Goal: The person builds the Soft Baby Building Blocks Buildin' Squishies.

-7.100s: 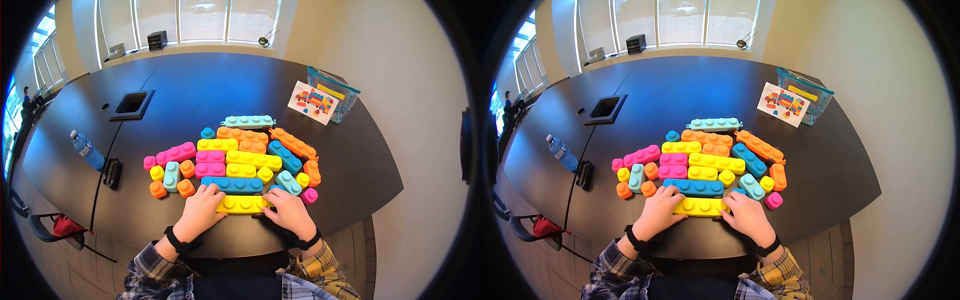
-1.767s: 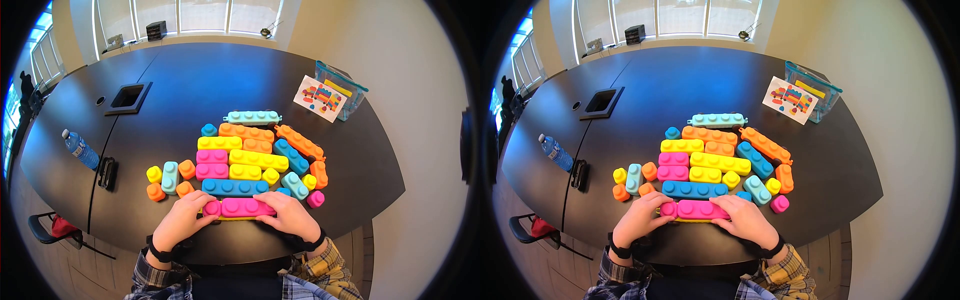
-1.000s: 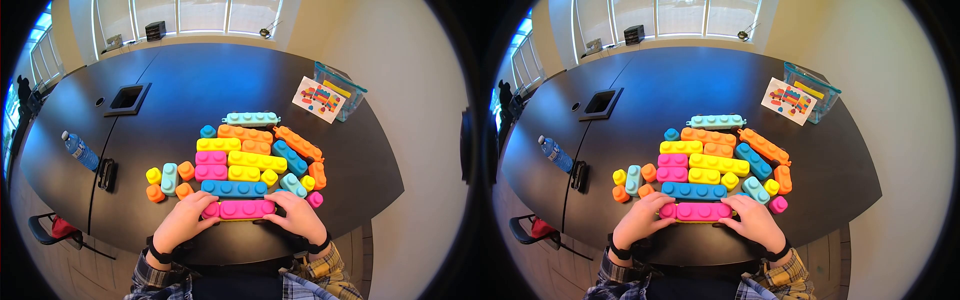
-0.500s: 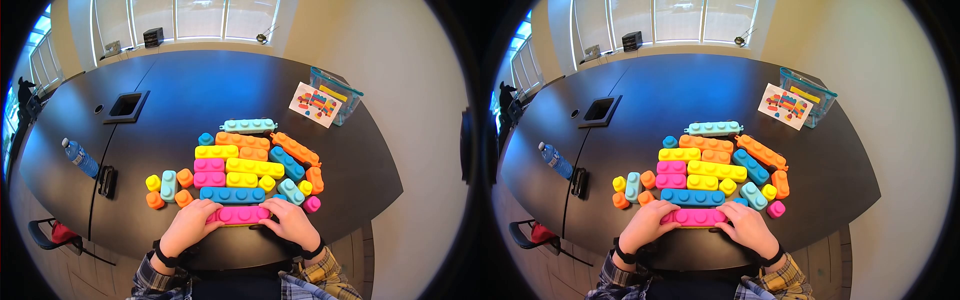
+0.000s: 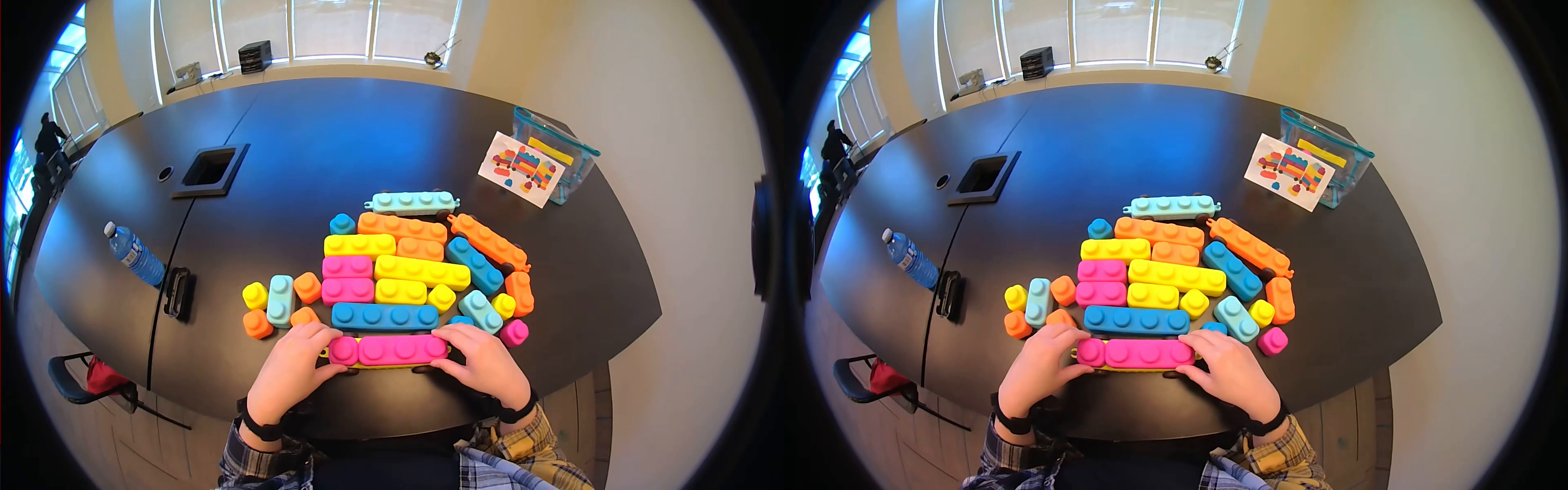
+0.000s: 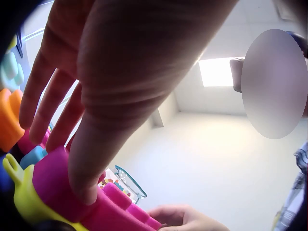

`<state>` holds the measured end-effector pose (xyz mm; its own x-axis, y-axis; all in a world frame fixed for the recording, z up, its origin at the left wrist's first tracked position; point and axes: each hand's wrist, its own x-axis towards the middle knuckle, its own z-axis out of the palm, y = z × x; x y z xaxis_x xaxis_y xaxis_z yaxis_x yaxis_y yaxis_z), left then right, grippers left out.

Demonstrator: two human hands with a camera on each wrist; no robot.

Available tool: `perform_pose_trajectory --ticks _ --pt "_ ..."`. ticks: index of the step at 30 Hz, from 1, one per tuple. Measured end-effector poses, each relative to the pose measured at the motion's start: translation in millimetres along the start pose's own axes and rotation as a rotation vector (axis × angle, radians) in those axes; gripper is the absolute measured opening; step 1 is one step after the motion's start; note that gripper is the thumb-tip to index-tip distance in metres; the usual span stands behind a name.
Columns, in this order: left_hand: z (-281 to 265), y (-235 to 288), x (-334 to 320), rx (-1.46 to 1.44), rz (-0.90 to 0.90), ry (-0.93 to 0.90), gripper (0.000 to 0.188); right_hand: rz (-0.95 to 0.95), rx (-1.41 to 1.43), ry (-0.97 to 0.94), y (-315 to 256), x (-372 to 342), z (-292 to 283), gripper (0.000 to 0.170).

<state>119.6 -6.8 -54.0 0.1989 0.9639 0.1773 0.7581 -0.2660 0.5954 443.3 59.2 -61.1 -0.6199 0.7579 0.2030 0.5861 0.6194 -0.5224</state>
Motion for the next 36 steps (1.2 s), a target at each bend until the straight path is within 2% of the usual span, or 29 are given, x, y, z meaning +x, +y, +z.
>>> perform_pose_trajectory --ticks 10,12,14,15,16,18,21,23,26,30,33,35,36 --pt "-1 0 1 -0.086 -0.035 -0.008 0.037 -0.001 -0.015 0.043 -5 -2 2 0.043" --pt "-7 -12 3 -0.057 0.068 -0.032 0.039 0.002 -0.013 0.037 -5 -1 1 0.044" --pt "-27 -23 6 -0.156 -0.059 0.08 0.041 0.001 -0.012 0.037 -5 -1 0 0.043" --pt "-36 -36 10 -0.138 -0.205 0.134 0.04 0.003 -0.01 0.038 -5 0 1 0.043" --pt "-43 -51 13 -0.092 -0.12 0.294 0.036 0.001 -0.01 0.037 -5 -1 1 0.043" --pt "-55 -82 15 0.06 -0.194 0.349 0.034 0.004 -0.009 0.034 -4 -1 1 0.043" --pt "-65 -111 16 0.091 -0.232 0.268 0.034 0.008 -0.011 0.039 -7 -2 1 0.043" --pt "-65 -125 18 0.085 -0.327 0.154 0.032 0.011 -0.021 0.045 -8 -4 2 0.044" --pt "-64 -132 19 0.1 -0.337 0.128 0.029 0.006 -0.046 0.054 -8 -5 2 0.044" --pt "-63 -134 21 0.133 -0.332 0.148 0.027 -0.014 -0.065 0.065 -8 -6 3 0.043" --pt "-68 -131 21 0.122 -0.428 0.118 0.028 -0.005 -0.066 0.06 -8 -6 4 0.044" --pt "-73 -124 18 0.305 -0.308 0.215 0.029 -0.007 -0.066 0.057 -7 -7 2 0.044" --pt "-74 -117 17 0.307 -0.31 0.216 0.029 -0.006 -0.065 0.053 -6 -7 2 0.044"
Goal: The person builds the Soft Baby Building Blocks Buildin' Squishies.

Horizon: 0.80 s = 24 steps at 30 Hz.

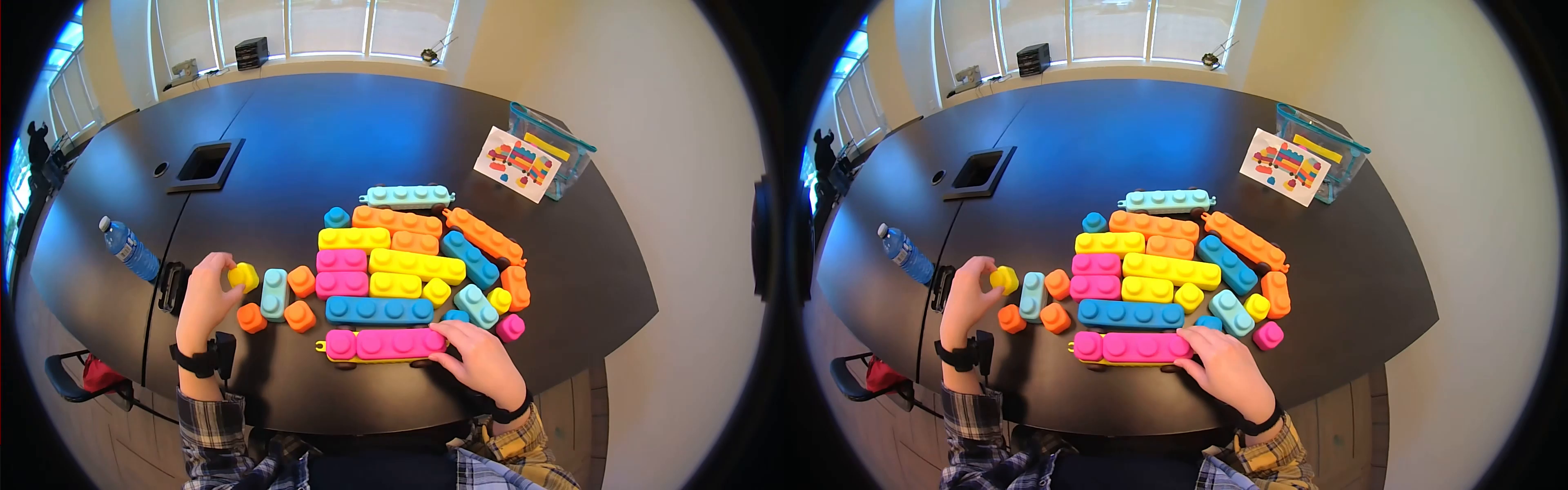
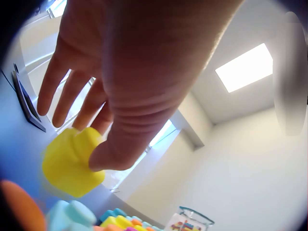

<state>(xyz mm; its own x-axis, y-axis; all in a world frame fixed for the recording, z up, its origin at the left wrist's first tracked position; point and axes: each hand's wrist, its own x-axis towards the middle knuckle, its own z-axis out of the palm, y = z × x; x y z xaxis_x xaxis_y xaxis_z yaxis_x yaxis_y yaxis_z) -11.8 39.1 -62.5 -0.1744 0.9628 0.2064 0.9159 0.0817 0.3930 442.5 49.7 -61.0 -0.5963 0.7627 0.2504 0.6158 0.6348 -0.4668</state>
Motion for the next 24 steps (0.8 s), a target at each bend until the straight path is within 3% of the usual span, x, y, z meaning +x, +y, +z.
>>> perform_pose_trajectory --ticks 2,4,9,12,24 --pt "-4 22 -7 -0.159 0.159 0.185 0.033 0.007 0.014 -0.008 1 0 0 0.044" --pt "-12 54 -15 -0.464 0.162 0.064 0.036 0.016 0.027 -0.017 1 0 -1 0.043" --pt "6 112 -37 -0.55 0.376 -0.075 0.04 0.005 0.018 -0.014 -2 2 0 0.044" --pt "15 137 -40 -0.616 0.51 -0.267 0.039 0.023 0.034 -0.016 -2 2 0 0.045" --pt "33 136 -40 -0.63 0.502 -0.315 0.034 -0.011 0.03 -0.021 -3 6 5 0.043"
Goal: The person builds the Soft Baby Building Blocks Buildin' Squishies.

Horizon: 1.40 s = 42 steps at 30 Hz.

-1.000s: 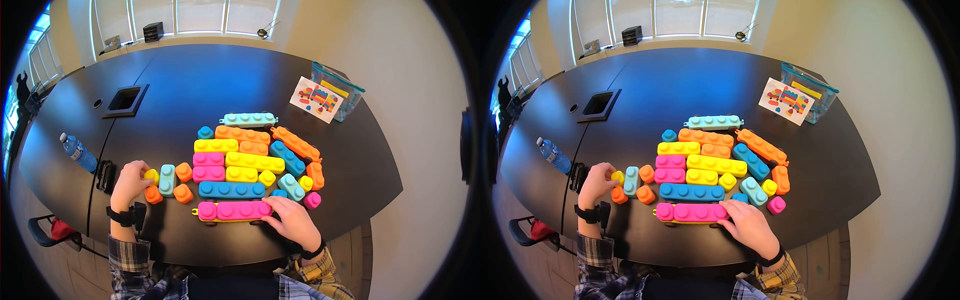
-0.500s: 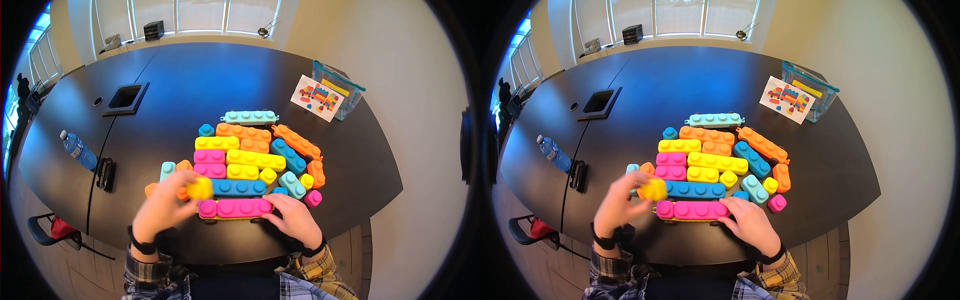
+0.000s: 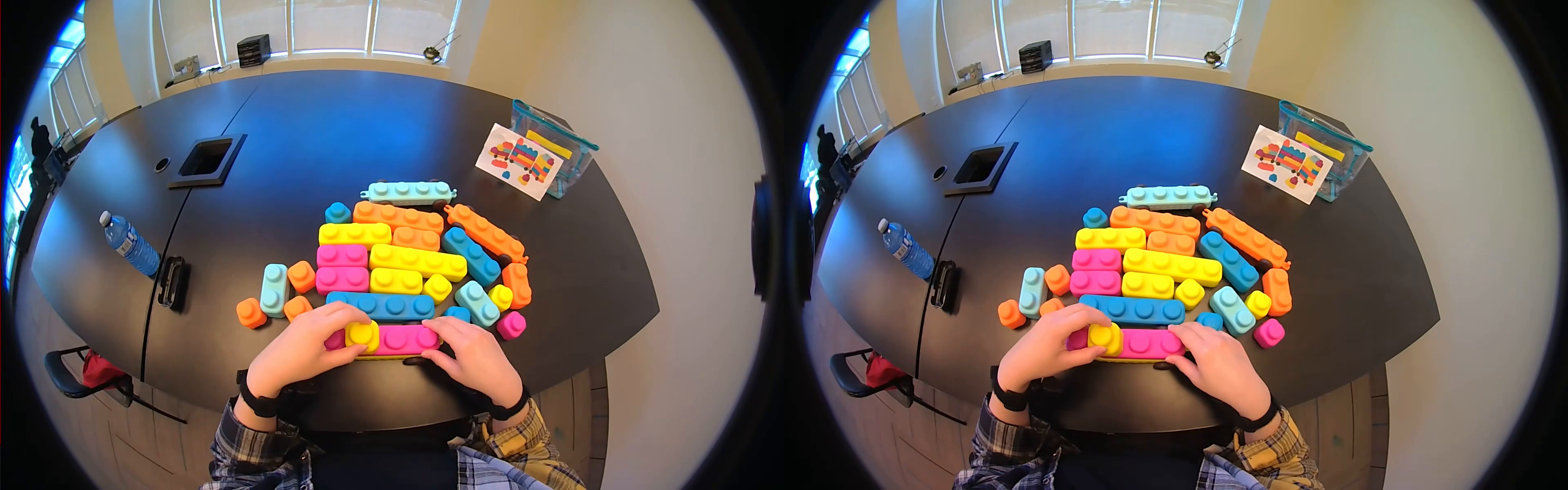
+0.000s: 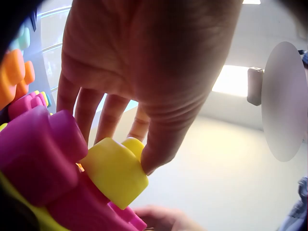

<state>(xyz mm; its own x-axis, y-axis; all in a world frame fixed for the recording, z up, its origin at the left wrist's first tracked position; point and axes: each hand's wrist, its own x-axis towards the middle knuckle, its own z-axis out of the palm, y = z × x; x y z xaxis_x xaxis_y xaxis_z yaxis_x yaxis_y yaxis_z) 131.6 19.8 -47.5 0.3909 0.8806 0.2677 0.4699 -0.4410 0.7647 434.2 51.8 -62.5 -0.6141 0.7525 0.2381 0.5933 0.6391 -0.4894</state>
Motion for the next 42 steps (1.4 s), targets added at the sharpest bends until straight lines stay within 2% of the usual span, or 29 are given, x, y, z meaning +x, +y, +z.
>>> perform_pose_trajectory --ticks 2,21,27,32,34,35,36,38,39,41,42 --pt "0 0 1 -0.001 -0.05 -0.022 0.034 0.006 0.002 -0.003 0 0 1 0.044" --pt "5 -4 -9 0.032 -0.115 -0.077 0.04 -0.005 -0.026 -0.026 -1 3 1 0.043" --pt "4 0 -12 0.107 -0.109 -0.03 0.05 0.014 -0.057 -0.062 -3 6 -2 0.043" --pt "-3 0 -15 0.097 -0.153 -0.068 0.057 -0.016 -0.056 -0.048 0 6 -1 0.043" --pt "-14 -10 -19 0.101 -0.198 0.119 0.056 -0.021 -0.055 -0.044 0 6 -1 0.043" --pt "-20 -16 -19 0.215 -0.206 0.273 0.051 -0.019 -0.057 -0.044 1 6 -2 0.043" --pt "-31 -30 -22 0.314 -0.328 0.366 0.047 -0.016 -0.06 -0.044 0 5 -2 0.043" --pt "-43 -59 -30 0.547 -0.356 0.45 0.038 -0.016 -0.057 -0.045 -1 5 -2 0.043" --pt "-47 -67 -35 0.548 -0.355 0.453 0.038 -0.017 -0.057 -0.045 -1 5 -3 0.043" --pt "-50 -74 -42 0.795 -0.494 0.299 0.035 -0.015 -0.06 -0.05 -1 6 -3 0.043" --pt "-50 -74 -42 0.795 -0.494 0.298 0.035 -0.011 -0.062 -0.057 -1 5 -3 0.043"
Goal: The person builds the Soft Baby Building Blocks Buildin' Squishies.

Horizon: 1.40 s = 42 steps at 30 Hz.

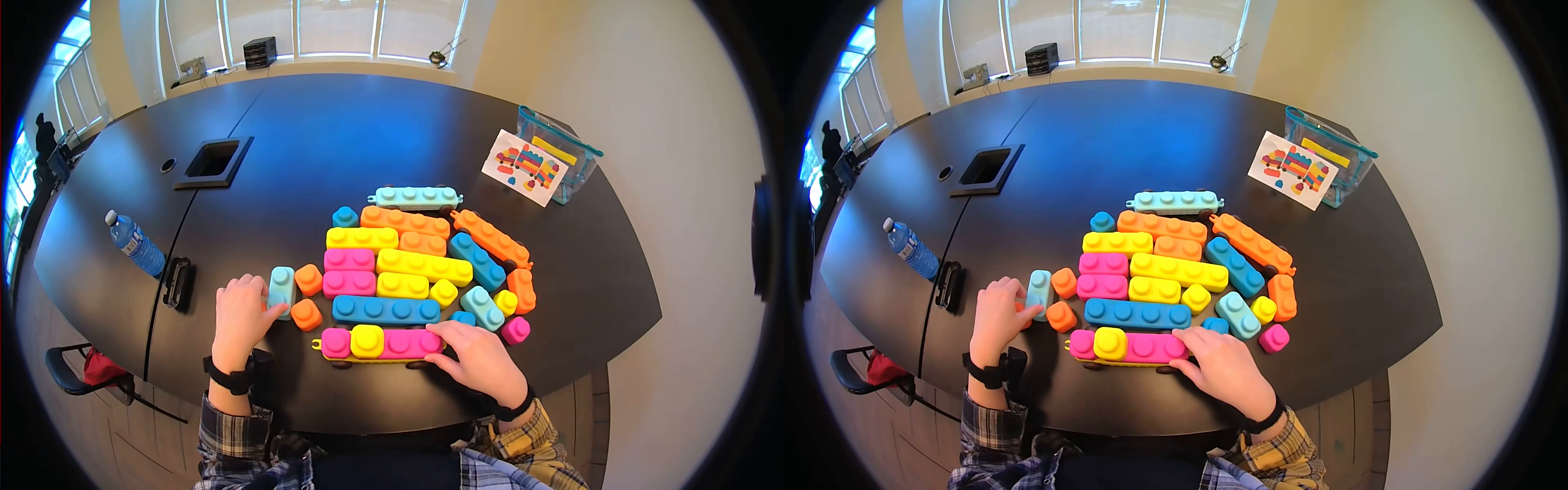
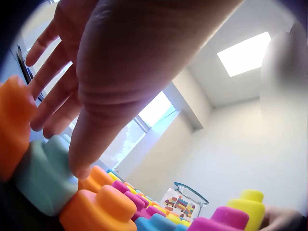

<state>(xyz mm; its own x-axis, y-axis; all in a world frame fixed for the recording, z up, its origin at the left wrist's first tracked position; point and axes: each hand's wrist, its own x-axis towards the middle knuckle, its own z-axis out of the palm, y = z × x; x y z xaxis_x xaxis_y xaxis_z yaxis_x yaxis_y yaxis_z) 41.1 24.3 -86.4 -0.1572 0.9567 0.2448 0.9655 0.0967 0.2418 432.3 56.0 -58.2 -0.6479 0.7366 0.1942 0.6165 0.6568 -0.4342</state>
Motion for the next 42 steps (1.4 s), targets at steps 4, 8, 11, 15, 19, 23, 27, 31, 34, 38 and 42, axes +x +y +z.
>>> perform_pose_trajectory --ticks 4,8,11,15,19,23,27,31,34,38,42 --pt "-1 5 -1 0.002 -0.011 -0.014 0.028 -0.018 -0.003 0.02 2 -1 2 0.043" --pt "1 5 5 -0.101 -0.04 0.11 0.023 -0.013 -0.005 0.016 3 0 1 0.043" --pt "-18 13 11 -0.237 -0.026 0.171 0.021 0.001 0.001 -0.028 4 2 -4 0.045" --pt "-42 40 17 -0.532 0.25 0.14 0.031 -0.047 0.088 0.011 1 9 -17 0.056" --pt "-64 87 19 -0.699 0.467 -0.022 0.035 -0.09 0.084 0.14 -9 21 -27 0.068" --pt "-61 112 17 -0.716 0.627 -0.147 0.04 -0.134 0.152 0.186 -25 33 -31 0.071" --pt "-50 120 14 -0.74 0.678 -0.182 0.043 -0.131 0.233 0.132 -23 35 -29 0.065" --pt "-43 112 1 -0.755 0.563 -0.153 0.053 -0.072 0.295 0.121 -13 27 -28 0.059" --pt "-39 97 -13 -0.659 0.461 -0.259 0.067 -0.019 0.318 0.077 -1 18 -27 0.058" --pt "-20 88 -26 -0.594 0.389 -0.335 0.055 0.0 0.352 -0.009 6 11 -20 0.057" --pt "-9 87 -31 -0.55 0.369 -0.258 0.048 -0.019 0.322 -0.046 11 10 -15 0.058"
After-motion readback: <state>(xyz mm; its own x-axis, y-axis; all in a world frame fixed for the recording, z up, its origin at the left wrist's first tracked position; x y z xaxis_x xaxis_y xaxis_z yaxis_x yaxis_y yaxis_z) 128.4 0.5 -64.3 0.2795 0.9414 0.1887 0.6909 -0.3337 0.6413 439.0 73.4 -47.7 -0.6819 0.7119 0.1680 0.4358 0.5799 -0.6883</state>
